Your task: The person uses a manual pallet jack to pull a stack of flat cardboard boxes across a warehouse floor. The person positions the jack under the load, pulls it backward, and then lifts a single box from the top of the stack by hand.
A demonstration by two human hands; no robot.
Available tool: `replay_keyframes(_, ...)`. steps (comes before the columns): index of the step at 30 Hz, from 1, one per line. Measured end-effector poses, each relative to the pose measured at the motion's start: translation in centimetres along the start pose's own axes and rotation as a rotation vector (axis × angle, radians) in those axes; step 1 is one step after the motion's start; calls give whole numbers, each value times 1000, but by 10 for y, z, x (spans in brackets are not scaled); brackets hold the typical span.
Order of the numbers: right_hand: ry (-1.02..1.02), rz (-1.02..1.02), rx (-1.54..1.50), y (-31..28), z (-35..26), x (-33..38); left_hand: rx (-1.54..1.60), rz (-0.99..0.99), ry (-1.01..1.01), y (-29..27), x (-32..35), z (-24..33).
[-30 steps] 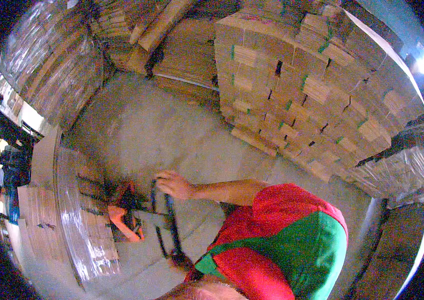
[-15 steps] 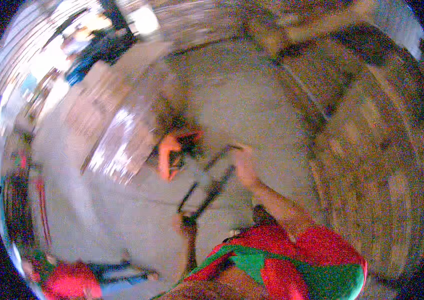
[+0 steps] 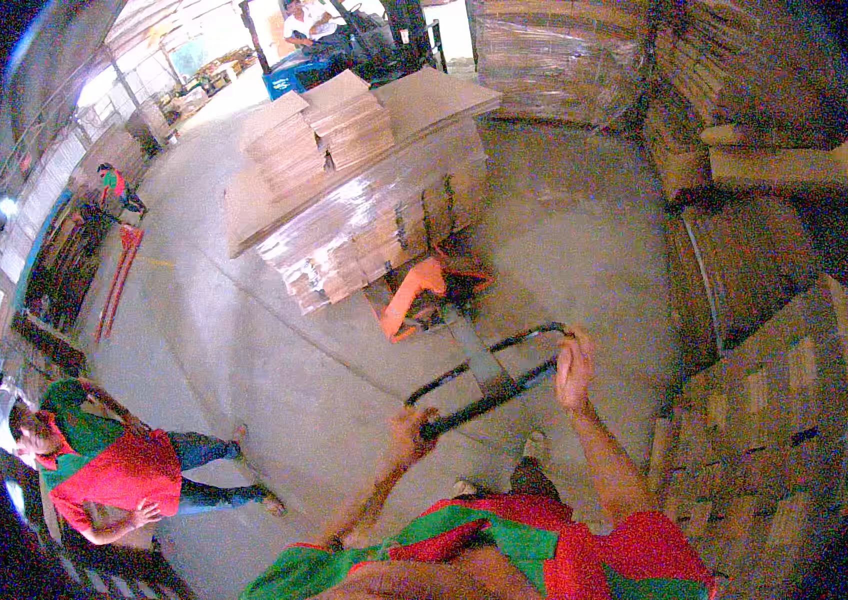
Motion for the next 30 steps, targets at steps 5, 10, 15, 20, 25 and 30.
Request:
replay_keyframes(5,-43,94,-84,46,-28,-86,97,240,-166,-58,-83,-4)
replay_keyframes(10,-4,117,-161,52,-28,-81,24,371,-123,-67,-81,5)
replay_keyframes(15,3,86,-85,1,-4,23,-16,276,-18,-14,11,26)
replay_keyframes(20,192,-24,-118,-66,13,139,65,-28,173,45,113,46)
replay_keyframes(25,65,-92,155,-54,19,128,69,-182,164,62,105,10)
replay_keyframes(30,55,-60,96,-40,1,66,90,-135,21,42,62,-10)
Point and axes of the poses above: each hand's wrist, its own x-axis away from the middle knuckle, its own y-axis out of the palm, z = x × y, the point moved 4 cm from there along -x, towards the middle knuckle, and after that the axes turned 4 degrees about -y, right-handed, at the moved point
